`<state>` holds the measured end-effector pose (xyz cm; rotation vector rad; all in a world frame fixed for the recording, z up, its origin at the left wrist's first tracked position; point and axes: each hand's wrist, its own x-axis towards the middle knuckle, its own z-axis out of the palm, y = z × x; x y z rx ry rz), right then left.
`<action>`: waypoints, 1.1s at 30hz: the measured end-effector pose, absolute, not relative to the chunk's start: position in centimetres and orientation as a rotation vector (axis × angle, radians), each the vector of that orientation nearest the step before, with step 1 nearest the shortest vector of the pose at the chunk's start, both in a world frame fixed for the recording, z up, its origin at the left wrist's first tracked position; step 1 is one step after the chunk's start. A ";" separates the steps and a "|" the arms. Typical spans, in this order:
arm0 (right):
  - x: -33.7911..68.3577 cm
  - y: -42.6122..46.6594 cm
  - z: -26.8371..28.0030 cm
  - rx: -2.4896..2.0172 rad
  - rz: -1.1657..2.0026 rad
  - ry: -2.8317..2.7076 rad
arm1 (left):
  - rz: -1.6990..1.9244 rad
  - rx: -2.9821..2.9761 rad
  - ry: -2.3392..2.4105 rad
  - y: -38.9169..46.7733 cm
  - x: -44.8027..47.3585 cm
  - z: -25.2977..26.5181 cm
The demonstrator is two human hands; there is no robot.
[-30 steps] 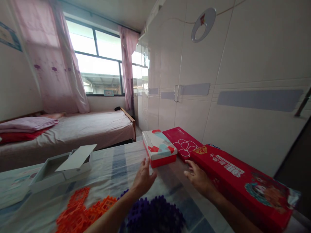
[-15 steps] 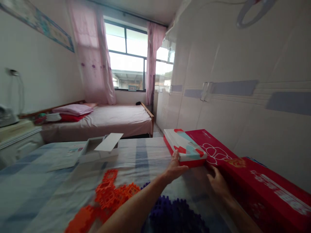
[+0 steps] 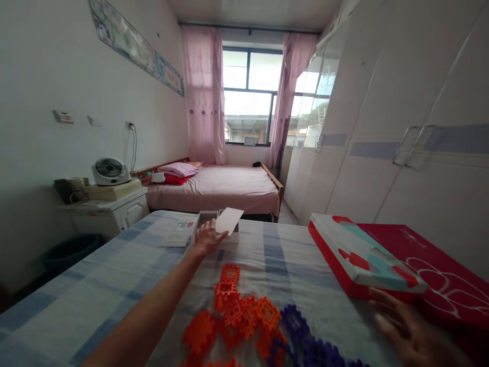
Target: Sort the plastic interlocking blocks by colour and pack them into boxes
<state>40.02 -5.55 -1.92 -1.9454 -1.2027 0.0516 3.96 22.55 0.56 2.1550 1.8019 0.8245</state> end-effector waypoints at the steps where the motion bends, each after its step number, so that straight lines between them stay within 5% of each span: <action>1: 38.2 -3.9 -0.9 -1.912 0.169 -1.296 | 0.793 2.183 1.821 23.1 3.2 0.3; 9: 25.2 12.2 0.1 -1.553 0.260 -2.057 | 0.703 2.464 1.712 23.2 2.7 -1.9; 17: 21.9 17.8 -1.0 -1.568 0.150 -2.105 | 0.904 2.591 1.441 21.9 4.3 -1.5; 24: 27.2 13.5 0.0 -1.716 0.127 -2.042 | 0.991 2.623 1.064 17.9 8.8 -2.1; 33: 32.9 -3.2 0.2 -1.877 0.023 -1.985 | 1.029 2.640 0.666 13.0 10.2 -2.7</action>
